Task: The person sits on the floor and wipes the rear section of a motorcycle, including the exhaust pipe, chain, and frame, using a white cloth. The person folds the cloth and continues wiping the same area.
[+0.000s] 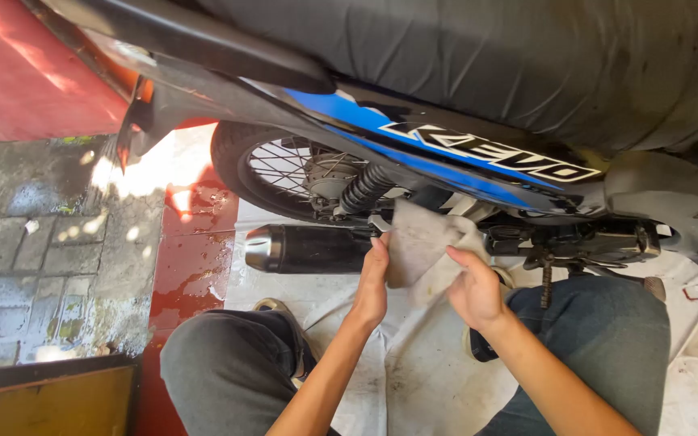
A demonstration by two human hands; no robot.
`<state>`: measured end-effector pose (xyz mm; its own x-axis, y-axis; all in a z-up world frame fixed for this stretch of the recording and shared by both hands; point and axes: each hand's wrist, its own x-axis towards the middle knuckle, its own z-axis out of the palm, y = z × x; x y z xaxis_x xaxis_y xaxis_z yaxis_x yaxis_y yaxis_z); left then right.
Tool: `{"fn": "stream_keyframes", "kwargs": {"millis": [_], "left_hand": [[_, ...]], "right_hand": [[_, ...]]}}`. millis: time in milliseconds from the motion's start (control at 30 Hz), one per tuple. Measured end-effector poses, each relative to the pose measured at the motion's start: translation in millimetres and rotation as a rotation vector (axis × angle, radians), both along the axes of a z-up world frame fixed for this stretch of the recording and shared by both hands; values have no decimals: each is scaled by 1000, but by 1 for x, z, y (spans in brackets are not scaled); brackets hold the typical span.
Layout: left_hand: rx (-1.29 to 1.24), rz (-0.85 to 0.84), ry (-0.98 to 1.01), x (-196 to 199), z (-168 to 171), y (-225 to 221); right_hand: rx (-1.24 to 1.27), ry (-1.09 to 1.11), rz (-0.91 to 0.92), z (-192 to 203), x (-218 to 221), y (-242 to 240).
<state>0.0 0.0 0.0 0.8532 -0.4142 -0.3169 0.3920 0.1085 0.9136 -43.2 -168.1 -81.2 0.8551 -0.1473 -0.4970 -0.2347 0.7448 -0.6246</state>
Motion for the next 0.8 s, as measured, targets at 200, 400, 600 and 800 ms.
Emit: {"fn": "stream_keyframes", "kwargs": {"millis": [200, 400, 600, 800], "left_hand": [[-262, 144, -235, 19, -51, 15], [-295, 321, -224, 38, -50, 25], [-362, 430, -133, 43, -60, 18], [-296, 459, -134, 38, -48, 18]], "right_hand": [[-1259, -508, -334, -18, -42, 8], [-2727, -474, -747, 67, 24, 26], [-2116, -717, -415, 122, 99, 109], [-2124, -835, -512, 128, 129, 141]]}}
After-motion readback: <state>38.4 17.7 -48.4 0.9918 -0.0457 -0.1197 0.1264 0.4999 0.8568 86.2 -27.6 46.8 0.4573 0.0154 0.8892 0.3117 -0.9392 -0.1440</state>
